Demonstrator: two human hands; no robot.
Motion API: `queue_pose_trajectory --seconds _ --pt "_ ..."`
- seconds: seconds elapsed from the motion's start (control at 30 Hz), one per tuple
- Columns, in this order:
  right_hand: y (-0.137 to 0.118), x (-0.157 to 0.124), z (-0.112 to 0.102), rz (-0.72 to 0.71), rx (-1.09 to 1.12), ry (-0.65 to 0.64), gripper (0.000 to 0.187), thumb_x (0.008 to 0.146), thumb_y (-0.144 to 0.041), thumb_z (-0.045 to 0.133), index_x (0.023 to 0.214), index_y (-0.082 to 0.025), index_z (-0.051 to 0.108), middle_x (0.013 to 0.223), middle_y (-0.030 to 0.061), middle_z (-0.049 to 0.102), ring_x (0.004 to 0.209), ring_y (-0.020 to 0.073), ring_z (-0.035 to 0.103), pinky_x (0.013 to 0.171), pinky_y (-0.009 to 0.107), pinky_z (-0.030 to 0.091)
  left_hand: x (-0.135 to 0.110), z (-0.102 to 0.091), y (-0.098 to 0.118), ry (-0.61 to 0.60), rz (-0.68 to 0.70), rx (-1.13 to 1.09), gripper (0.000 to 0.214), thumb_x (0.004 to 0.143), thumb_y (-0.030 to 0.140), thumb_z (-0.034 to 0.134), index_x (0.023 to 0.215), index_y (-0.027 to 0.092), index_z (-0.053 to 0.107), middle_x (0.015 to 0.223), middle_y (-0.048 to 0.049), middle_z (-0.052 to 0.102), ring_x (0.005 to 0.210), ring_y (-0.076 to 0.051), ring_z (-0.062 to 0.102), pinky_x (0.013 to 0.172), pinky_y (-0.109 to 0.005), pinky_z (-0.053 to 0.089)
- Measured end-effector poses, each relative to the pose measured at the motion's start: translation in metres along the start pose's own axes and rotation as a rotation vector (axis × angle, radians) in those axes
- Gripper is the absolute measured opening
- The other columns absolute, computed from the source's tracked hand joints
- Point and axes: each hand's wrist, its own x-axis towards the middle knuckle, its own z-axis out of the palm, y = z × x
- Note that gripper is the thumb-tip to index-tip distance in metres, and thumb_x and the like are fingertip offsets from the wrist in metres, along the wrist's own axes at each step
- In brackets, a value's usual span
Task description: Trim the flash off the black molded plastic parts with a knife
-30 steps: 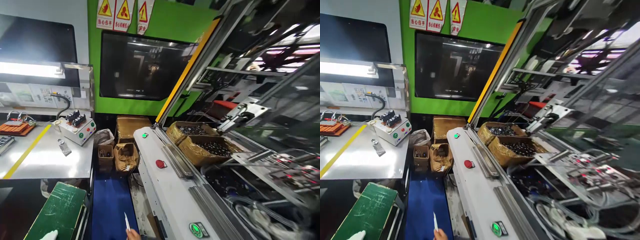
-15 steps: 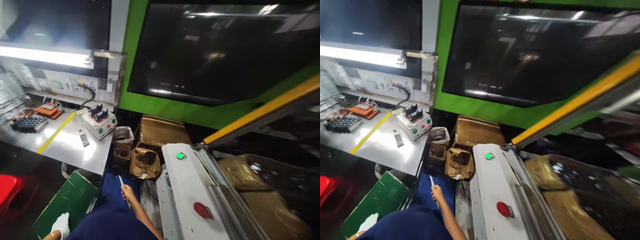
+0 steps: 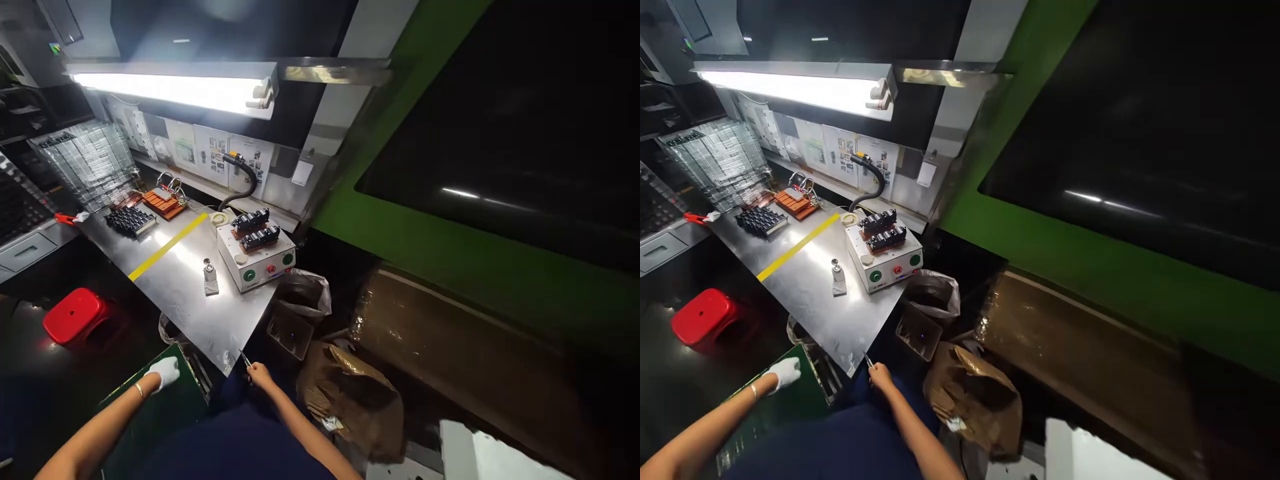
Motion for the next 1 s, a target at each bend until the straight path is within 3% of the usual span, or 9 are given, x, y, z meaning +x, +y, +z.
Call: queue_pose_trajectory --seconds 0.1,0.23,0.33,0.43,0.57,0.67,0.77,0.87,1.0 --pt "-0.017 0.018 -0.026 -0.084 -0.099 -0.004 0.035 0.093 -0.036 0.057 0.121 -0.016 0.056 0.120 0.0084 0.060 0.103 0.0207 0.061 0.087 0.042 0.054 0.019 -0.024 0.095 -0.269 0.511 -0.308 0.031 0.089 0.033 0.059 0.118 0.021 0.059 0.119 -0.0078 0.060 0.099 -0.019 0.062 0.081 -0.034 0.055" --pt "-0.022 0.033 -0.055 -0.163 -0.204 0.020 0.033 0.093 -0.036 0.058 0.119 -0.016 0.058 0.120 0.0079 0.060 0.104 0.0210 0.061 0.088 0.041 0.053 0.050 -0.062 0.258 -0.373 0.907 -0.523 0.034 0.092 0.036 0.056 0.121 0.018 0.057 0.124 -0.0104 0.058 0.104 -0.021 0.060 0.088 -0.042 0.053" --pt "-0.017 0.040 -0.072 -0.178 -0.260 0.029 0.031 0.093 -0.035 0.058 0.118 -0.016 0.059 0.118 0.0077 0.061 0.102 0.0199 0.062 0.087 0.040 0.054 0.061 -0.080 0.356 -0.385 1.066 -0.607 0.039 0.090 0.036 0.058 0.124 0.017 0.055 0.128 -0.0115 0.056 0.110 -0.024 0.058 0.092 -0.047 0.050" --pt "-0.012 0.045 -0.088 -0.199 -0.309 0.030 0.028 0.093 -0.036 0.057 0.112 -0.016 0.061 0.113 0.0069 0.063 0.100 0.0187 0.063 0.087 0.040 0.053 0.061 -0.084 0.414 -0.418 1.143 -0.626 0.039 0.089 0.035 0.059 0.122 0.016 0.056 0.126 -0.0109 0.057 0.111 -0.025 0.057 0.094 -0.048 0.049" --pt "-0.015 0.050 -0.108 -0.255 -0.394 0.024 0.020 0.094 -0.030 0.054 0.101 -0.015 0.066 0.099 0.0049 0.068 0.095 0.0171 0.065 0.087 0.037 0.052 0.061 -0.087 0.447 -0.517 1.156 -0.620 0.031 0.087 0.035 0.063 0.109 0.013 0.061 0.112 -0.0093 0.064 0.101 -0.022 0.062 0.089 -0.044 0.050" --pt "-0.028 0.055 -0.118 -0.317 -0.501 0.003 0.020 0.094 -0.023 0.051 0.098 -0.017 0.069 0.095 0.0044 0.070 0.097 0.0179 0.065 0.087 0.034 0.049 0.073 -0.092 0.444 -0.552 1.113 -0.658 0.033 0.074 0.034 0.074 0.098 0.014 0.064 0.100 -0.0093 0.068 0.096 -0.025 0.064 0.086 -0.038 0.049" --pt "-0.053 0.065 -0.116 -0.404 -0.636 -0.034 0.021 0.094 -0.028 0.052 0.105 -0.016 0.066 0.103 0.0057 0.068 0.101 0.0190 0.064 0.090 0.038 0.050 0.095 -0.086 0.398 -0.509 0.974 -0.725 0.041 0.075 0.039 0.071 0.107 0.015 0.060 0.108 -0.0109 0.067 0.101 -0.025 0.062 0.086 -0.034 0.047" --pt "-0.083 0.078 -0.099 -0.505 -0.763 -0.062 0.029 0.094 -0.035 0.056 0.114 -0.015 0.061 0.116 0.0077 0.063 0.103 0.0197 0.062 0.090 0.042 0.052 0.107 -0.060 0.299 -0.491 0.699 -0.706 0.052 0.080 0.048 0.062 0.119 0.015 0.052 0.110 -0.0131 0.067 0.100 -0.027 0.064 0.082 -0.034 0.048" --pt "-0.129 0.092 -0.069 -0.621 -0.884 -0.054 0.031 0.093 -0.036 0.057 0.117 -0.016 0.059 0.118 0.0077 0.061 0.102 0.0199 0.061 0.089 0.042 0.052 0.074 -0.012 0.126 -0.709 0.051 -0.466 0.059 0.076 0.054 0.063 0.125 0.026 0.046 0.113 -0.0088 0.069 0.106 -0.027 0.066 0.087 -0.033 0.049"
